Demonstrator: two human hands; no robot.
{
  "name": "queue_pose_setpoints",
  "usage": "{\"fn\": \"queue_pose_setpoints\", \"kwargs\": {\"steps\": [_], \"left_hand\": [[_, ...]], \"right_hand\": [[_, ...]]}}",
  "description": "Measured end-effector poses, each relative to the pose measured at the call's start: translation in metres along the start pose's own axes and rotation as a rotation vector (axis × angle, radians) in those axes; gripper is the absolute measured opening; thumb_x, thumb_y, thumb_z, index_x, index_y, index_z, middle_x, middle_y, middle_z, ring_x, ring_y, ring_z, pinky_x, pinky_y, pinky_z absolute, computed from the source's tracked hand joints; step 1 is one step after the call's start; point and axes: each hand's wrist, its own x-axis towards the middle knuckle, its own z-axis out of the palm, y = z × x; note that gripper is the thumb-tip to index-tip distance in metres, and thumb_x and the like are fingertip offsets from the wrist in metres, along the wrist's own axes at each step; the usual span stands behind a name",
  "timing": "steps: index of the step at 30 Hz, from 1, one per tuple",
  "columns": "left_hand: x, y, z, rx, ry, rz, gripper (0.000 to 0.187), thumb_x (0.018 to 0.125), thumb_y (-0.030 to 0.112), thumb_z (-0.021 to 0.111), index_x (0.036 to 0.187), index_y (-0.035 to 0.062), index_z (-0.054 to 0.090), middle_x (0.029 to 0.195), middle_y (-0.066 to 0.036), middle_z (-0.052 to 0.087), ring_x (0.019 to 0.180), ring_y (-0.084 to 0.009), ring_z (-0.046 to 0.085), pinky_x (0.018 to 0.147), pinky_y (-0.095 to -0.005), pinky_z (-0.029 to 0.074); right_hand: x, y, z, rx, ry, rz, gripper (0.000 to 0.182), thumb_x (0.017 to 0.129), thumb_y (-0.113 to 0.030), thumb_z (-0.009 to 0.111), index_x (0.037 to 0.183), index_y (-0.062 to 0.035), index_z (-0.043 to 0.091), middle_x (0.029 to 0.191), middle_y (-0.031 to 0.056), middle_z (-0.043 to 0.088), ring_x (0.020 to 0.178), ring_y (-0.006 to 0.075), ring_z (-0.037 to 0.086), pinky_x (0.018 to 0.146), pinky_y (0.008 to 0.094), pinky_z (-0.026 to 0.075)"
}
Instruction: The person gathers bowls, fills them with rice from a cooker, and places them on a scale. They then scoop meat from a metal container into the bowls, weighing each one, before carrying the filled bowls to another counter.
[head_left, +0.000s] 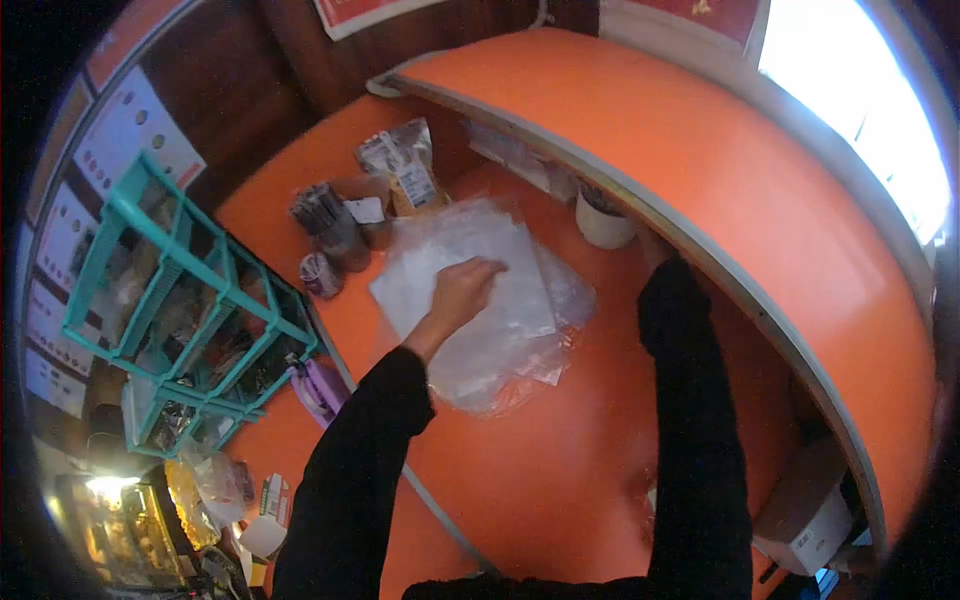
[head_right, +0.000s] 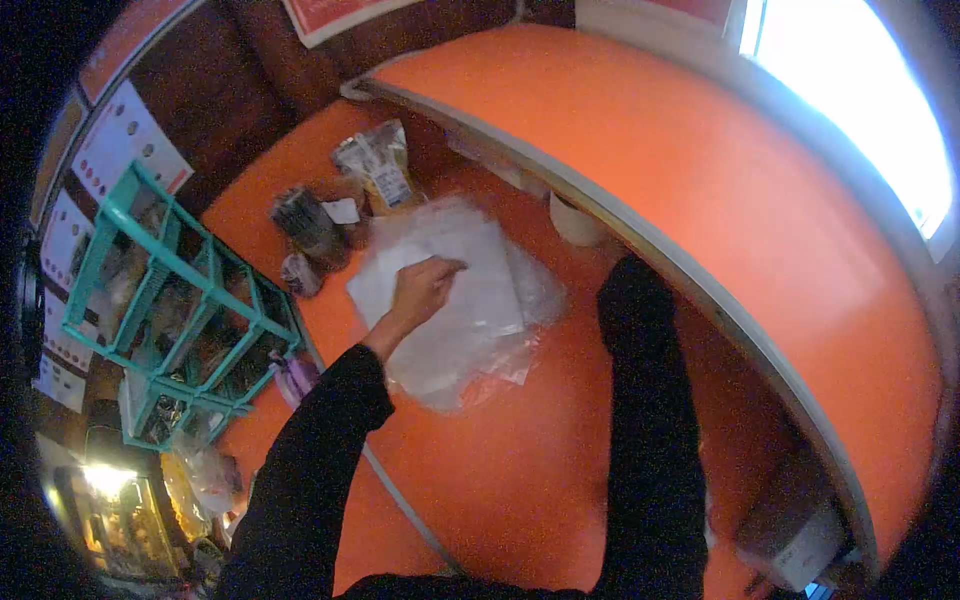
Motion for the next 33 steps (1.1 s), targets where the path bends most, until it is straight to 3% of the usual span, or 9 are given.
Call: {"fn": "queue_pose_setpoints", "kwargs": {"steps": [3,7,11,16,18,21,25,27,33], "left_hand": [[0.052,0.006,0.080,-0.015,-0.153,-0.127,0.014,0.072,0.011,0.052,0.085,0.0069,0.058,0.085,-0.011,0.057,0.077,-0.0280,0.055,0.066,-0.0367,0.044],[0.114,-0.011,0.186,-0.445,-0.047,-0.449,0.045,0.076,0.027,0.052,0.111,0.0020,0.039,0.103,-0.020,0.049,0.097,-0.0321,0.048,0.080,-0.0396,0.040],[0.154,-0.035,0.262,-0.167,0.078,-0.667,0.053,0.076,0.029,0.051,0.115,-0.0003,0.030,0.104,-0.024,0.046,0.100,-0.0340,0.046,0.079,-0.0420,0.041],[0.160,-0.044,0.193,-0.141,-0.296,-0.518,0.041,0.075,0.022,0.048,0.107,-0.0019,0.040,0.098,-0.023,0.050,0.088,-0.0361,0.053,0.075,-0.0454,0.043],[0.154,-0.096,0.227,-0.018,-0.309,-0.379,0.038,0.073,0.017,0.047,0.106,-0.0020,0.042,0.096,-0.022,0.052,0.084,-0.0355,0.054,0.068,-0.0436,0.046],[0.133,-0.086,0.176,-0.120,-0.342,-0.282,0.037,0.071,0.009,0.045,0.107,-0.0012,0.043,0.095,-0.020,0.053,0.080,-0.0324,0.057,0.054,-0.0387,0.049],[0.109,-0.032,0.096,-0.741,-0.243,-0.661,0.044,0.066,0.002,0.043,0.110,0.0002,0.042,0.093,-0.016,0.054,0.074,-0.0264,0.058,0.042,-0.0316,0.049],[0.090,-0.028,0.075,-0.608,-0.253,-0.738,0.047,0.063,0.000,0.044,0.109,-0.0001,0.041,0.094,-0.014,0.053,0.074,-0.0245,0.057,0.048,-0.0340,0.052],[0.037,-0.003,0.020,-1.035,-0.187,-0.979,0.058,0.060,-0.001,0.044,0.117,0.0019,0.032,0.097,-0.016,0.050,0.078,-0.0275,0.056,0.053,-0.0392,0.053]], "right_hand": [[-0.009,0.017,0.009,0.008,-0.017,0.010,0.058,0.076,-0.036,0.051,0.119,-0.0015,0.032,0.118,0.0204,0.038,0.113,0.0314,0.034,0.094,0.0395,0.026],[-0.017,0.029,0.021,0.019,-0.013,0.013,0.057,0.077,-0.036,0.051,0.119,-0.0017,0.033,0.119,0.0204,0.038,0.113,0.0314,0.033,0.094,0.0395,0.026],[-0.026,0.039,0.025,0.032,-0.009,0.023,0.057,0.077,-0.036,0.050,0.119,-0.0019,0.033,0.119,0.0205,0.037,0.113,0.0315,0.033,0.094,0.0395,0.026],[-0.026,0.041,0.039,0.043,0.013,0.023,0.056,0.078,-0.035,0.050,0.119,-0.0021,0.033,0.120,0.0205,0.036,0.113,0.0315,0.033,0.094,0.0395,0.026],[-0.027,0.040,0.039,0.047,0.017,0.023,0.056,0.078,-0.035,0.050,0.119,-0.0022,0.033,0.120,0.0205,0.036,0.113,0.0316,0.033,0.094,0.0395,0.026],[-0.030,0.041,0.041,0.051,0.023,0.026,0.055,0.078,-0.035,0.049,0.119,-0.0024,0.033,0.120,0.0206,0.036,0.113,0.0316,0.032,0.094,0.0395,0.026],[-0.031,0.042,0.044,0.061,0.024,0.026,0.054,0.079,-0.035,0.049,0.119,-0.0025,0.033,0.121,0.0206,0.035,0.114,0.0316,0.032,0.094,0.0395,0.026],[-0.032,0.042,0.043,0.068,0.023,0.021,0.054,0.079,-0.035,0.049,0.119,-0.0026,0.033,0.121,0.0206,0.035,0.114,0.0317,0.032,0.094,0.0395,0.026],[-0.035,0.038,0.040,0.077,-0.005,0.003,0.053,0.079,-0.034,0.048,0.119,-0.0029,0.033,0.121,0.0207,0.034,0.114,0.0317,0.031,0.094,0.0395,0.026]]}}
